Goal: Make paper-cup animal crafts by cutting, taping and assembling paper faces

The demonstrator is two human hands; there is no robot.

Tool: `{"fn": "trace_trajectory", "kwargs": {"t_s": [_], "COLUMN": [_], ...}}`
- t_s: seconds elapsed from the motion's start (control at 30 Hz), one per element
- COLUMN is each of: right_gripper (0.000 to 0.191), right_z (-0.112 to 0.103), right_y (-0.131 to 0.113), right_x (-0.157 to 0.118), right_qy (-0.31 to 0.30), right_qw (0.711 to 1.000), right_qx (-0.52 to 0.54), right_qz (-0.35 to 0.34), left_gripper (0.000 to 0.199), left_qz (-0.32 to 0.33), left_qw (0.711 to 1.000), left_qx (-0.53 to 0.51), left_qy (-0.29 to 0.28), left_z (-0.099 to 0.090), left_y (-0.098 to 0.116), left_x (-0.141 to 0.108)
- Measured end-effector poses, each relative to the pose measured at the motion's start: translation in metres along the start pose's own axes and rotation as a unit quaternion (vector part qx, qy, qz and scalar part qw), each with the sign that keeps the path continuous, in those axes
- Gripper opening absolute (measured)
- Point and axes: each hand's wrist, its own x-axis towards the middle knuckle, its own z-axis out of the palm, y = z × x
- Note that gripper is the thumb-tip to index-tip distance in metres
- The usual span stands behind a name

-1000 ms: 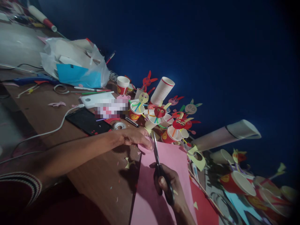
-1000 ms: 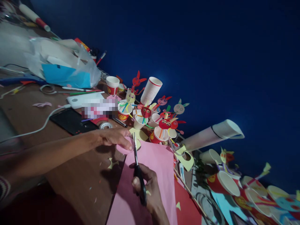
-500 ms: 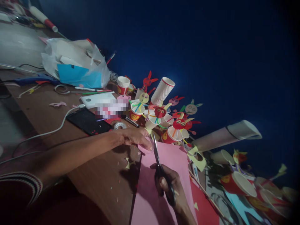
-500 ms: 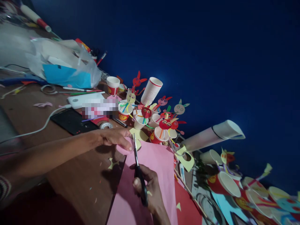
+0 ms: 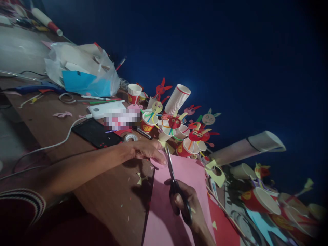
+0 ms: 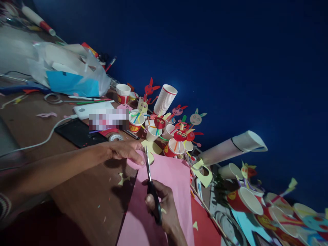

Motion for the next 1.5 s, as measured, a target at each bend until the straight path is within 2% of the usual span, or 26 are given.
{"fn": "trace_trajectory", "kwargs": {"t_s": [0.23, 0.73, 0.83, 0.9, 0.97, 1.1, 1.27, 1.37, 1.5], "right_gripper": [0.048, 0.044, 0.047, 0.049, 0.048, 0.045, 0.03, 0.032, 0.034], "right_z": [-0.005, -0.01, -0.013, -0.016, -0.02, -0.026, -0.029, -0.029, -0.027], "right_y": [-0.001, -0.006, -0.007, -0.007, -0.006, -0.005, -0.006, -0.005, -0.003], "right_x": [-0.001, -0.001, 0.002, 0.005, 0.008, 0.009, 0.009, 0.009, 0.008], "right_qy": [-0.006, -0.027, -0.016, 0.018, 0.062, 0.113, 0.135, 0.148, 0.117], "right_qw": [1.0, 0.999, 0.999, 0.997, 0.982, 0.911, 0.872, 0.839, 0.802], "right_qx": [-0.017, -0.022, -0.034, -0.075, -0.174, -0.395, -0.468, -0.521, -0.584], "right_qz": [0.004, 0.024, 0.02, 0.022, 0.025, 0.024, 0.041, 0.059, 0.037], "left_gripper": [0.012, 0.019, 0.017, 0.015, 0.016, 0.024, 0.033, 0.036, 0.035], "left_qz": [-0.003, -0.002, 0.008, 0.031, 0.061, 0.089, 0.116, 0.13, 0.151], "left_qw": [1.0, 1.0, 1.0, 0.999, 0.998, 0.99, 0.982, 0.975, 0.955], "left_qx": [0.004, 0.013, 0.026, 0.018, -0.011, -0.055, -0.079, -0.094, -0.111], "left_qy": [0.006, -0.009, -0.015, -0.001, 0.032, 0.094, 0.126, 0.157, 0.23], "left_z": [0.001, -0.005, -0.007, -0.008, -0.007, -0.003, -0.002, -0.005, -0.011], "left_y": [0.001, -0.005, -0.007, -0.007, -0.007, -0.006, -0.007, -0.01, -0.016], "left_x": [-0.002, 0.002, 0.004, 0.005, 0.008, 0.012, 0.014, 0.017, 0.025]}}
